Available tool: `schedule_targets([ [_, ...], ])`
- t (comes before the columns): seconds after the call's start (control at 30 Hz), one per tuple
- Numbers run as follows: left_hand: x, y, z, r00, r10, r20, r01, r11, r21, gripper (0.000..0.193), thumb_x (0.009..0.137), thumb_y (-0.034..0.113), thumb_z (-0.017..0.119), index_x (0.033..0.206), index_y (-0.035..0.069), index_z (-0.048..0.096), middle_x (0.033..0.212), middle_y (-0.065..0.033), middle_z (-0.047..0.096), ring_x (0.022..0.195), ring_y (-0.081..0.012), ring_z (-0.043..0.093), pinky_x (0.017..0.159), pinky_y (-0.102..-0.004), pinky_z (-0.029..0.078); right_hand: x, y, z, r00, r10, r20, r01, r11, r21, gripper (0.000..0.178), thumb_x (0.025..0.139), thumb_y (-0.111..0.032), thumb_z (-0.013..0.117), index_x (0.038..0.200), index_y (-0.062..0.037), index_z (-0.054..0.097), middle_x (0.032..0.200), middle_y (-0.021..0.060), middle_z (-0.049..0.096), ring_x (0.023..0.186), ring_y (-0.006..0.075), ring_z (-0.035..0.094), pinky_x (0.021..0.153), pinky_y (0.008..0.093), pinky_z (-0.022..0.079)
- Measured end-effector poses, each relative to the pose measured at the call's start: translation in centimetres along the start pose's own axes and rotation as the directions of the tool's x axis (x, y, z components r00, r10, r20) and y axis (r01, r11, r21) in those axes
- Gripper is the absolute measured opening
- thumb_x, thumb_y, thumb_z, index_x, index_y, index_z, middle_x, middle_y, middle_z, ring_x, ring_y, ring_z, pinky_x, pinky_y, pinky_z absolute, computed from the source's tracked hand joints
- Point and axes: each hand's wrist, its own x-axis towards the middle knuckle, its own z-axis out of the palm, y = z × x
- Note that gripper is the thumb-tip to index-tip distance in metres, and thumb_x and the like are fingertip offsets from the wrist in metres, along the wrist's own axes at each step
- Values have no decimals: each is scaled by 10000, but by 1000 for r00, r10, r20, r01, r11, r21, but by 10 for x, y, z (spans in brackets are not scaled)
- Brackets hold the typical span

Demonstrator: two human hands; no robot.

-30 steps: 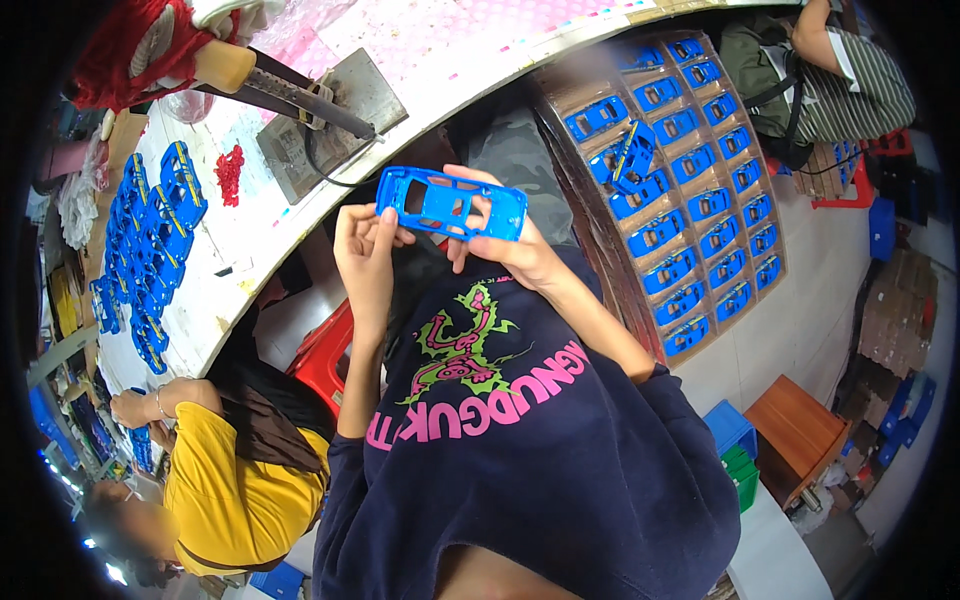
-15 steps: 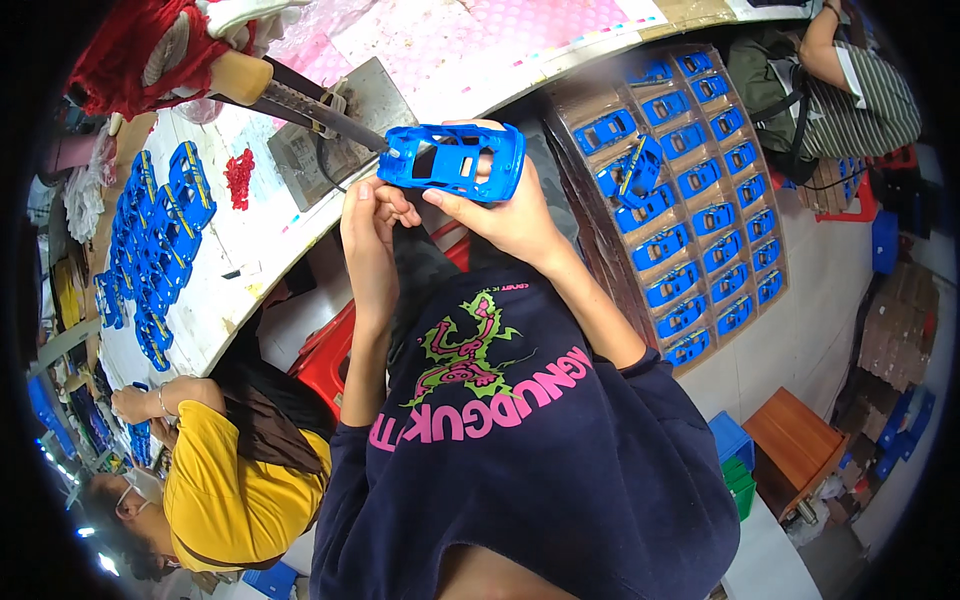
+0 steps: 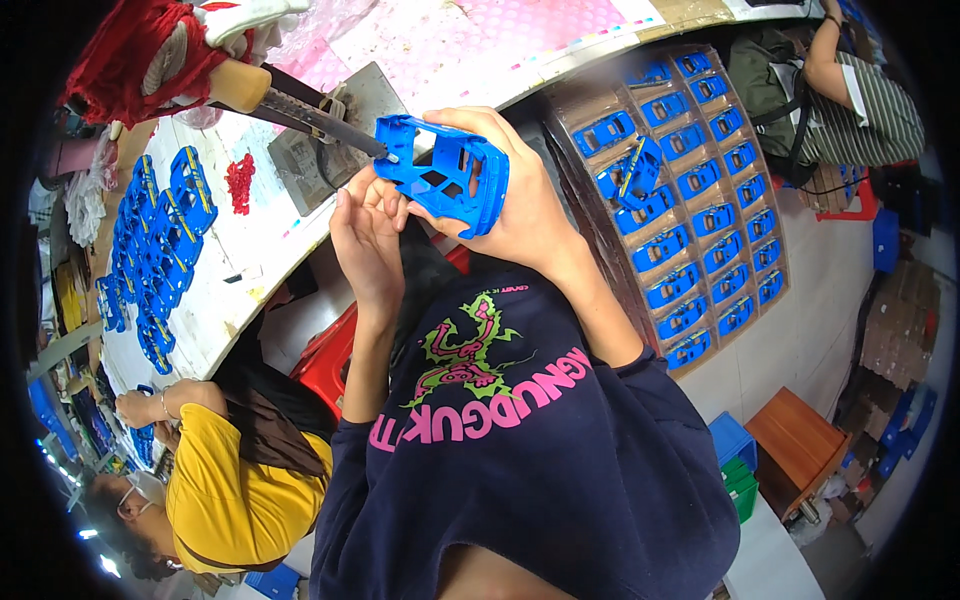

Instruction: The person repeatedly picks up blue plastic car-shaped frames and uses a heated metal rod to smooth or melt edges and seams. They handle the parts one by one, rotating them to access different sides, and place the finished pieces into a cardboard tray.

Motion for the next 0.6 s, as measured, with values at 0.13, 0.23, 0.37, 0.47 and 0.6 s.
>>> schedule_targets([
  [0.13,0,2,2,999,28,16,-28,999,-25,490,889,339,219,1075,-57,439,678,-18,397,632,-86,345,565,-209,292,2,-6,-5,997,36,73,-36,999,5,590,579,-94,736,1092,16,468,1088,142,500,1020,220,492,847,304,403],
  [0.23,0,5,3,999,33,13,-32,999,-26,485,888,337,225,1076,-57,436,691,-19,405,644,-86,349,567,-210,297,4,-7,-5,997,33,67,-34,999,7,594,574,-100,741,1090,16,471,1085,140,503,1010,219,500,842,305,407],
  [0.37,-1,5,3,999,35,6,-35,999,-11,482,887,334,232,1080,-60,431,731,-25,437,663,-85,363,572,-211,306,4,-5,-5,998,23,63,-24,1000,1,600,568,-105,746,1088,13,472,1074,135,512,1002,217,505,836,305,412],
  [0.47,-1,6,4,999,31,6,-31,1000,-4,483,887,333,232,1085,-63,427,761,-28,457,675,-83,372,575,-210,310,5,-6,-5,998,25,64,-26,999,23,601,567,-109,748,1087,12,473,1070,133,516,1001,213,505,836,304,412],
  [0.6,-1,6,3,999,29,21,-29,999,-15,486,887,336,233,1088,-63,425,775,-28,463,681,-81,374,576,-208,311,3,-4,-5,999,16,49,-18,999,29,598,568,-115,749,1084,11,475,1071,130,516,994,205,508,834,302,414],
])
